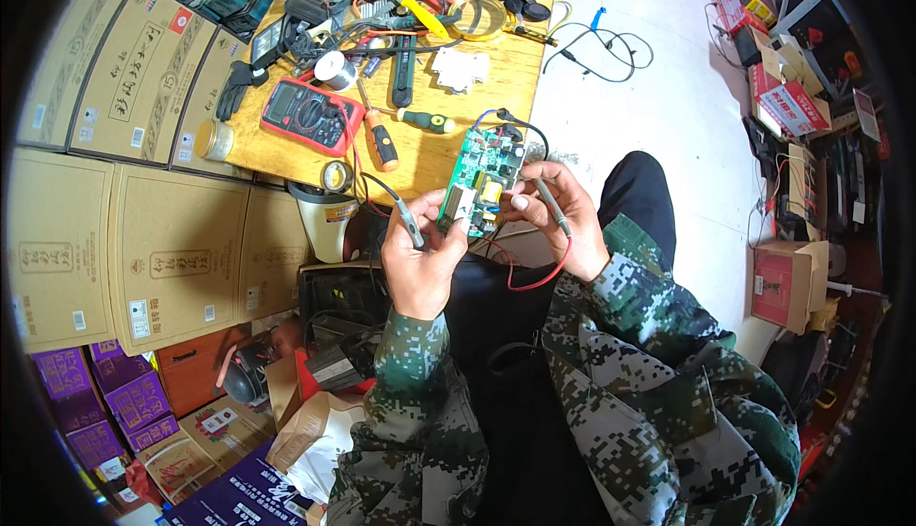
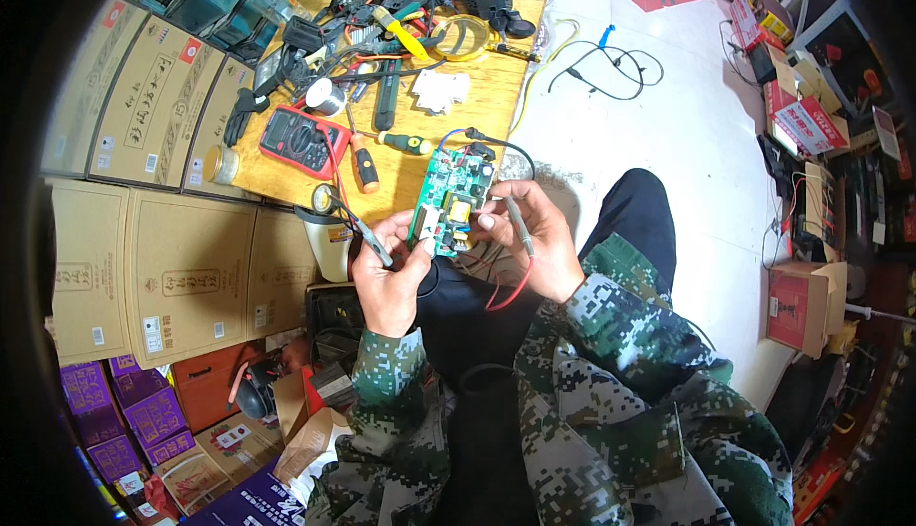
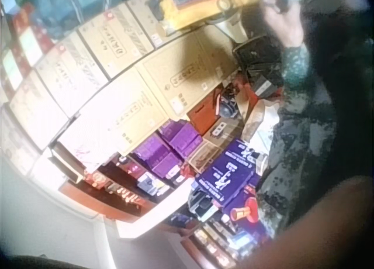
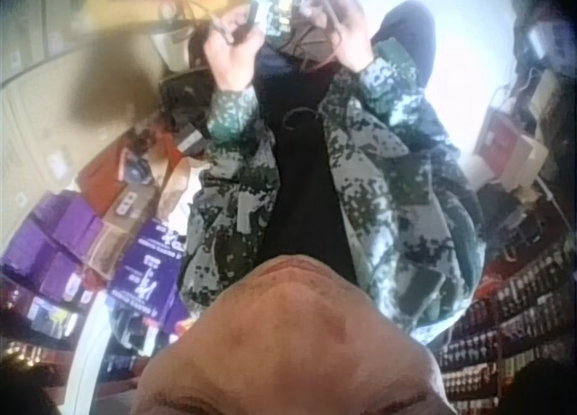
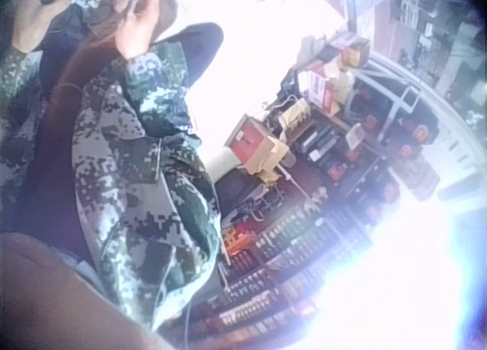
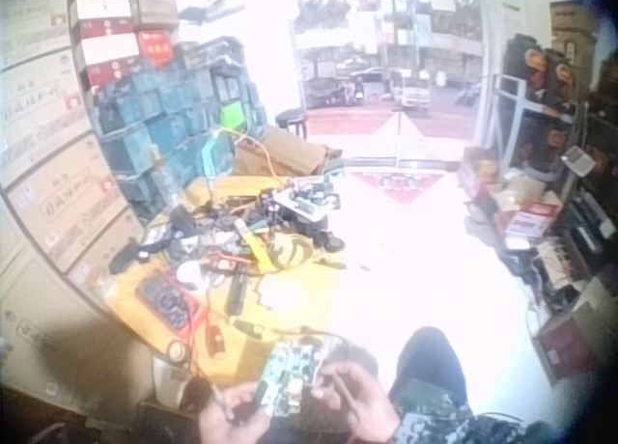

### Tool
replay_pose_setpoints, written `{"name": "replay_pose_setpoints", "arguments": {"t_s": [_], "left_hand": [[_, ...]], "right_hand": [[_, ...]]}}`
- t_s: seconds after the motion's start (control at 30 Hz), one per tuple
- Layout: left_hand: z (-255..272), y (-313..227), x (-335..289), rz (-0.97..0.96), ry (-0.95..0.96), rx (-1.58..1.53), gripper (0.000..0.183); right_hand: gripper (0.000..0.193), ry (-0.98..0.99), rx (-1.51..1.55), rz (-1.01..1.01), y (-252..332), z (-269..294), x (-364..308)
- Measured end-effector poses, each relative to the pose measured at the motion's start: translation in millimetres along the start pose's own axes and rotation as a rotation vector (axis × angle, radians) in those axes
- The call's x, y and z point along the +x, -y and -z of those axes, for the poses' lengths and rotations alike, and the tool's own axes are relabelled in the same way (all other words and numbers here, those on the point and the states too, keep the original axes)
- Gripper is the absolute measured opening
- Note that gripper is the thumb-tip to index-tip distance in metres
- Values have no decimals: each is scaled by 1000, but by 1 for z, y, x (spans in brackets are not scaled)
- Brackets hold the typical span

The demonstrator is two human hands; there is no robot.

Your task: The person tests a green circuit board using a multimeter, touching the probes to various points on both sides of the board. The person flips the board over multiple times to access different test points.

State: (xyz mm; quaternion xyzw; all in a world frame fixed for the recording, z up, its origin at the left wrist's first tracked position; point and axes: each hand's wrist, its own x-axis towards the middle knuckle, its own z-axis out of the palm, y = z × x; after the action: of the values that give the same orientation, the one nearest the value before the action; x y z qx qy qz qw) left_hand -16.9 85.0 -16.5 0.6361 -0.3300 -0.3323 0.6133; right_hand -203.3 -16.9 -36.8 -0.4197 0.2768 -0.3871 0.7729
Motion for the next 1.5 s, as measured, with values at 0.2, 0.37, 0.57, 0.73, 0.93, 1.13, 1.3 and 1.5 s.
{"name": "replay_pose_setpoints", "arguments": {"t_s": [0.2, 0.37, 0.57, 0.73, 0.93, 1.13, 1.3, 1.5], "left_hand": [[-3, -22, 7, -348, -7, 345, 42], [3, -21, 16, -554, -14, 514, 48], [14, 7, 2, -695, -34, 617, 45], [6, 38, -15, -666, -64, 474, 46], [4, 54, -19, -678, -93, 479, 54], [6, 43, -16, -664, -74, 487, 44], [15, 16, -23, -560, -22, 346, 28], [19, -11, -12, -254, -134, -389, 50]], "right_hand": [[34, 36, 1, -11, -2, -5, 5], [23, -49, -250, 50, 5, -1, 3], [17, -128, -363, 74, 32, 16, -17], [22, -122, -405, -62, 42, 26, -22], [18, -177, -288, -102, 23, 19, -10], [17, -150, -305, -111, 23, 18, -2], [15, -156, -369, -159, 28, 18, -8], [19, -190, -454, -172, 43, 23, -16]]}}
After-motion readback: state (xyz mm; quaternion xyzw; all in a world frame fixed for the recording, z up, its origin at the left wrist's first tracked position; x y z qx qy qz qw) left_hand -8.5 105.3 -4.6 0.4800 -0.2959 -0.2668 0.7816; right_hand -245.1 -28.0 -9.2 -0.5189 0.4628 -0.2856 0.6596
